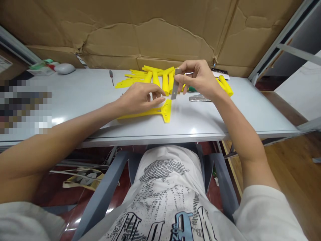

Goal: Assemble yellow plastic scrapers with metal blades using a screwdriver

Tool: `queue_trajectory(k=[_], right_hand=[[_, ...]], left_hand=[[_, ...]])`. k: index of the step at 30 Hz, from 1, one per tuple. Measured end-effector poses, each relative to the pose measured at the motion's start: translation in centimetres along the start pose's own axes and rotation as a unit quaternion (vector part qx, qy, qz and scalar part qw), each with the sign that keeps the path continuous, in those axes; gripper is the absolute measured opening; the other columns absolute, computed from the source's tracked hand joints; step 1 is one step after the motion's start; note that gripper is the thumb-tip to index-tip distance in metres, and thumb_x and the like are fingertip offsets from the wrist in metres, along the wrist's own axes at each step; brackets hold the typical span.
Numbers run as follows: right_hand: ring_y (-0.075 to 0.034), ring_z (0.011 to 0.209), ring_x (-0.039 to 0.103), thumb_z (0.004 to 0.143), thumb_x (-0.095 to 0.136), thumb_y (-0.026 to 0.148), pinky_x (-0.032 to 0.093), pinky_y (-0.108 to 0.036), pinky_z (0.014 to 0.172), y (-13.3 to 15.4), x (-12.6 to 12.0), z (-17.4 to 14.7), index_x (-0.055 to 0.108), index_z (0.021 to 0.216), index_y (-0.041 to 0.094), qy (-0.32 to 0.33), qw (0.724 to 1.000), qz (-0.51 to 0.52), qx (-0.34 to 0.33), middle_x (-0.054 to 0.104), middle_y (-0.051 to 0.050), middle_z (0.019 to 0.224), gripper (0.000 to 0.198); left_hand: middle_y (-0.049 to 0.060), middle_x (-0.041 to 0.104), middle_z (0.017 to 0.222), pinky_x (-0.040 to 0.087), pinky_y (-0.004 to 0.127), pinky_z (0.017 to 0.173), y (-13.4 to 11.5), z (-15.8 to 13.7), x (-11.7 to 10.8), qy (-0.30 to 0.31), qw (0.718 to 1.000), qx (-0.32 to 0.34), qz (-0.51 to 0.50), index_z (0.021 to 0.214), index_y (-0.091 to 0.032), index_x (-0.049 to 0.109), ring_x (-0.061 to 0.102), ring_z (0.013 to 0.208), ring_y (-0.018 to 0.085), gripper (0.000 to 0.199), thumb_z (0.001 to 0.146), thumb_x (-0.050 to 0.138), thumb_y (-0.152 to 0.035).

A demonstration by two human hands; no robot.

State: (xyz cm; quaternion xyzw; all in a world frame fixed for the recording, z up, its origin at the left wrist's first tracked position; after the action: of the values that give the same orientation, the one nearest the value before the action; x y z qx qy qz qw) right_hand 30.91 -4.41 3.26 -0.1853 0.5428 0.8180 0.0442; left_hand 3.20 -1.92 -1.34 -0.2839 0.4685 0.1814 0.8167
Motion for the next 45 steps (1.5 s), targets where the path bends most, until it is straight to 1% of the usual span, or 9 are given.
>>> queue_trajectory(k=[6,11,14,21,24,31,36,41,45], right_hand=[[-0.035,0.103,0.094,0.077,0.119,0.091,0.082,-0.049,0.083,-0.5,1.6,-0.1,0.074,0.097,0.031,0.001,0.998,0.053,-0.013,0.090,-0.006,0.104,0.077],[-0.041,0.126,0.095,0.072,0.114,0.103,0.083,-0.051,0.081,0.0,2.6,-0.7,0.070,0.106,0.035,0.017,0.999,0.028,0.024,0.095,-0.008,0.118,0.087],[-0.042,0.125,0.095,0.069,0.114,0.105,0.084,-0.051,0.084,0.2,3.0,-0.9,0.071,0.104,0.034,0.022,0.999,0.020,0.024,0.095,-0.010,0.114,0.090],[-0.042,0.125,0.094,0.076,0.116,0.092,0.085,-0.053,0.093,-0.1,2.5,-0.6,0.080,0.112,0.032,0.018,1.000,0.010,0.019,0.094,-0.009,0.116,0.078],[-0.043,0.129,0.094,0.071,0.121,0.086,0.085,-0.056,0.096,-0.3,2.3,-0.5,0.083,0.118,0.034,0.028,0.999,0.019,0.026,0.095,-0.008,0.118,0.081],[-0.040,0.127,0.094,0.076,0.122,0.077,0.084,-0.052,0.091,-0.4,2.4,-0.6,0.076,0.114,0.035,0.045,0.997,0.059,0.000,0.094,-0.007,0.129,0.073],[-0.040,0.122,0.093,0.069,0.124,0.084,0.084,-0.052,0.090,-0.3,2.5,-0.7,0.079,0.126,0.037,0.053,0.997,0.050,0.004,0.092,-0.007,0.127,0.087],[-0.041,0.113,0.088,0.067,0.121,0.095,0.081,-0.056,0.082,-0.7,2.5,-0.6,0.077,0.105,0.034,0.013,0.999,0.020,-0.028,0.087,-0.008,0.111,0.085],[-0.042,0.113,0.089,0.072,0.117,0.099,0.079,-0.056,0.077,-0.7,2.4,-0.6,0.072,0.099,0.033,-0.015,0.999,0.010,-0.035,0.089,-0.011,0.115,0.085]], left_hand=[[0.009,0.097,0.113,0.062,0.036,0.084,-0.3,0.0,-0.3,-0.056,0.990,0.021,-0.127,0.116,-0.024,0.095,0.087,0.097,0.026,0.047,0.120,0.070,-0.063],[0.006,0.094,0.103,0.066,0.033,0.082,-0.6,-0.3,-0.7,-0.059,0.986,-0.003,-0.154,0.110,-0.025,0.092,0.086,0.092,0.023,0.040,0.115,0.078,-0.062],[0.006,0.092,0.100,0.067,0.032,0.081,-0.5,-0.2,-0.8,-0.042,0.982,-0.024,-0.185,0.106,-0.024,0.090,0.087,0.091,0.023,0.035,0.112,0.082,-0.058],[0.005,0.086,0.093,0.073,0.035,0.077,-0.1,0.1,-1.1,-0.010,0.959,-0.051,-0.278,0.097,-0.025,0.079,0.082,0.081,0.021,0.038,0.113,0.089,-0.058],[0.005,0.082,0.088,0.074,0.035,0.078,-0.2,0.1,-1.2,-0.017,0.958,-0.047,-0.283,0.097,-0.024,0.079,0.082,0.080,0.022,0.043,0.115,0.090,-0.062],[0.005,0.084,0.091,0.073,0.035,0.078,0.0,0.2,-1.2,-0.029,0.958,-0.051,-0.280,0.098,-0.024,0.079,0.082,0.079,0.021,0.044,0.116,0.090,-0.063],[0.007,0.085,0.091,0.075,0.037,0.079,0.1,0.2,-1.3,-0.013,0.956,-0.044,-0.289,0.096,-0.024,0.079,0.083,0.080,0.022,0.048,0.118,0.089,-0.065],[0.009,0.090,0.098,0.078,0.037,0.080,-0.1,0.3,-1.1,0.017,0.954,-0.029,-0.299,0.098,-0.024,0.084,0.087,0.084,0.024,0.059,0.119,0.086,-0.079],[0.010,0.093,0.109,0.079,0.035,0.083,-0.2,0.3,-0.9,-0.002,0.958,-0.021,-0.287,0.105,-0.024,0.089,0.092,0.100,0.027,0.057,0.120,0.084,-0.078]])
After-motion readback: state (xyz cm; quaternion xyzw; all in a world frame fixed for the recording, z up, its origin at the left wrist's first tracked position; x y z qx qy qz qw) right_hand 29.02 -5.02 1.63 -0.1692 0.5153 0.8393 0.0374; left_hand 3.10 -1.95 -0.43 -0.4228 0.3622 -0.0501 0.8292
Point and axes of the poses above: each hand's wrist, its own z-axis towards the middle knuckle, its own x-axis out of the palm, y = z × x, the point moved 2 cm from there along z, towards the middle knuckle
